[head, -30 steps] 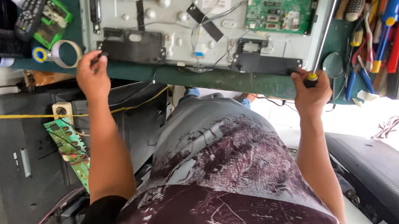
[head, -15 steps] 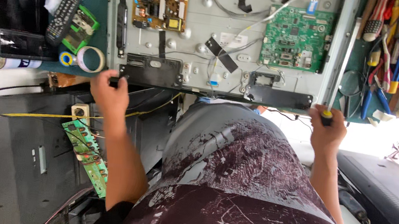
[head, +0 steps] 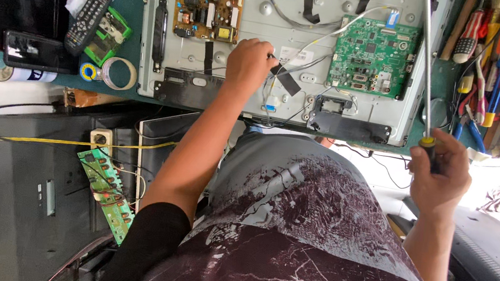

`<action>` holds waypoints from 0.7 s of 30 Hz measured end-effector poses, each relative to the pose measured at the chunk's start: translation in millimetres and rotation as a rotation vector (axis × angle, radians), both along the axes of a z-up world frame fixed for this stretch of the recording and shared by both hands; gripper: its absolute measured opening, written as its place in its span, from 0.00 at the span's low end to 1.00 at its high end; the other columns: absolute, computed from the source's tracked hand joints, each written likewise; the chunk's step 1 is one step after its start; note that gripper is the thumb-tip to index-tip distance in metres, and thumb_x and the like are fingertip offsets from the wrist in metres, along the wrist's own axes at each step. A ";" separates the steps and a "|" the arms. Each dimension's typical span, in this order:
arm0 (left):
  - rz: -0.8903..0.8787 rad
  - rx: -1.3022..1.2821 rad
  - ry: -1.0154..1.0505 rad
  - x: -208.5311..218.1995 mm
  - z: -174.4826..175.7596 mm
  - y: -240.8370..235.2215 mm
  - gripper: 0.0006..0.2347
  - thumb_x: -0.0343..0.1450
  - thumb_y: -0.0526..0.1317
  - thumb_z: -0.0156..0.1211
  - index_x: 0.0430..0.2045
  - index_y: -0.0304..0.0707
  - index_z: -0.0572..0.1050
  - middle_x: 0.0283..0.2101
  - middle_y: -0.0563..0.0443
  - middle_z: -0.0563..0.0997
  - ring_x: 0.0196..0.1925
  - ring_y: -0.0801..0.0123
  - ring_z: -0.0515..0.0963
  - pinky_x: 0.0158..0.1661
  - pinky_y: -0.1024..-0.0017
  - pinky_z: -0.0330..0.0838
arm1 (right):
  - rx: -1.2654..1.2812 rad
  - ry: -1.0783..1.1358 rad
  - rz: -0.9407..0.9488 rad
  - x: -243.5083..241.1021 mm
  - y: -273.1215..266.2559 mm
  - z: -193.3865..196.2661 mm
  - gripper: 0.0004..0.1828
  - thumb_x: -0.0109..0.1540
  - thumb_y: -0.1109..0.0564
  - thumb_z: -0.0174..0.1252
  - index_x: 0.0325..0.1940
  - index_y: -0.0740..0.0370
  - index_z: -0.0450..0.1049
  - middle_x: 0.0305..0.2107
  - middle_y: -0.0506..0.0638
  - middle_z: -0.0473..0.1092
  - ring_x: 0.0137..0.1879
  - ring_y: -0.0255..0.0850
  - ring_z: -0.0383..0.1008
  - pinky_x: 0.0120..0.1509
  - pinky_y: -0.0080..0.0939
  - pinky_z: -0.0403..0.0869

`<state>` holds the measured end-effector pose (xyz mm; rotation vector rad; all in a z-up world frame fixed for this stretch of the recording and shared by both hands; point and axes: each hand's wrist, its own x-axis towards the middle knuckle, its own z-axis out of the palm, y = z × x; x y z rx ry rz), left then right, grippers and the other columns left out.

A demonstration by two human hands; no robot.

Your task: The person handles a green circuit board and then uses a yellow-handled screwdriver to work on a disassembled electronic device on a cluttered workbench. They manipulate wires and components within the device's chassis.

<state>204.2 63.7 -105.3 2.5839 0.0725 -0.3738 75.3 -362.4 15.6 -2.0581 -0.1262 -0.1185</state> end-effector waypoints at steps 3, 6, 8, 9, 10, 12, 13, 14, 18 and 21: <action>-0.068 0.096 -0.083 2.7 -43.2 -1.4 0.11 0.71 0.41 0.74 0.26 0.34 0.78 0.29 0.43 0.79 0.35 0.46 0.76 0.29 0.49 0.67 | -0.071 0.098 -0.104 -11.6 0.7 -7.3 0.18 0.76 0.69 0.64 0.70 0.75 0.70 0.37 0.59 0.71 0.34 0.44 0.73 0.38 0.39 0.72; -0.112 0.173 -0.195 5.2 -57.7 -2.6 0.08 0.66 0.31 0.70 0.18 0.40 0.77 0.25 0.45 0.77 0.33 0.42 0.76 0.23 0.49 0.68 | 0.013 0.125 -0.132 -19.1 0.9 -16.6 0.18 0.76 0.70 0.62 0.70 0.76 0.70 0.37 0.60 0.69 0.31 0.44 0.70 0.37 0.39 0.71; -0.114 0.239 -0.146 7.2 -48.9 -8.1 0.08 0.62 0.19 0.60 0.21 0.31 0.74 0.28 0.38 0.77 0.34 0.40 0.77 0.28 0.49 0.72 | 0.012 0.142 -0.134 -22.3 0.8 -17.2 0.17 0.76 0.71 0.61 0.69 0.76 0.69 0.37 0.61 0.69 0.32 0.44 0.71 0.37 0.40 0.71; -0.112 0.240 -0.147 7.0 -50.5 -8.8 0.08 0.62 0.19 0.60 0.21 0.31 0.74 0.28 0.38 0.77 0.34 0.40 0.77 0.28 0.49 0.72 | 0.013 0.141 -0.131 -22.4 1.2 -16.4 0.17 0.76 0.71 0.61 0.69 0.76 0.69 0.37 0.61 0.69 0.32 0.44 0.71 0.37 0.40 0.71; -0.115 0.247 -0.137 6.9 -51.9 -9.5 0.09 0.64 0.18 0.57 0.22 0.32 0.73 0.28 0.38 0.77 0.34 0.41 0.77 0.29 0.50 0.73 | 0.003 0.147 -0.128 -22.5 1.7 -15.5 0.17 0.76 0.71 0.62 0.69 0.77 0.69 0.37 0.61 0.69 0.32 0.44 0.71 0.37 0.41 0.71; -0.116 0.252 -0.133 8.5 -52.7 -11.2 0.09 0.66 0.18 0.55 0.23 0.33 0.72 0.29 0.38 0.77 0.35 0.42 0.76 0.30 0.50 0.73 | -0.007 0.146 -0.123 -19.6 2.8 -13.6 0.18 0.76 0.71 0.62 0.69 0.78 0.69 0.38 0.62 0.70 0.32 0.45 0.71 0.37 0.41 0.71; -0.119 0.260 -0.142 7.3 -52.5 -11.7 0.09 0.67 0.19 0.56 0.23 0.33 0.72 0.29 0.39 0.77 0.34 0.44 0.76 0.30 0.51 0.74 | -0.010 0.164 -0.138 -18.7 3.8 -12.6 0.18 0.76 0.70 0.62 0.70 0.77 0.70 0.37 0.60 0.69 0.32 0.44 0.72 0.37 0.40 0.71; -0.122 0.268 -0.152 6.0 -52.4 -12.1 0.09 0.68 0.20 0.56 0.23 0.33 0.73 0.29 0.40 0.77 0.34 0.45 0.76 0.29 0.52 0.74 | -0.013 0.182 -0.153 -17.9 4.9 -11.8 0.19 0.75 0.69 0.63 0.70 0.76 0.71 0.37 0.58 0.69 0.32 0.43 0.72 0.37 0.38 0.71; -0.156 0.310 -0.208 7.3 -45.9 -8.5 0.06 0.68 0.22 0.61 0.26 0.33 0.78 0.30 0.40 0.79 0.35 0.44 0.78 0.30 0.51 0.76 | -0.008 0.188 -0.136 -14.2 12.4 -6.4 0.18 0.76 0.69 0.63 0.69 0.75 0.70 0.37 0.60 0.71 0.32 0.43 0.71 0.37 0.39 0.72; -0.167 0.277 -0.188 10.2 -49.9 -6.4 0.06 0.65 0.24 0.63 0.21 0.35 0.77 0.25 0.44 0.77 0.34 0.44 0.77 0.25 0.52 0.72 | -0.019 0.208 -0.129 -12.3 15.1 -6.5 0.18 0.76 0.68 0.63 0.69 0.74 0.71 0.37 0.57 0.69 0.33 0.42 0.72 0.37 0.38 0.71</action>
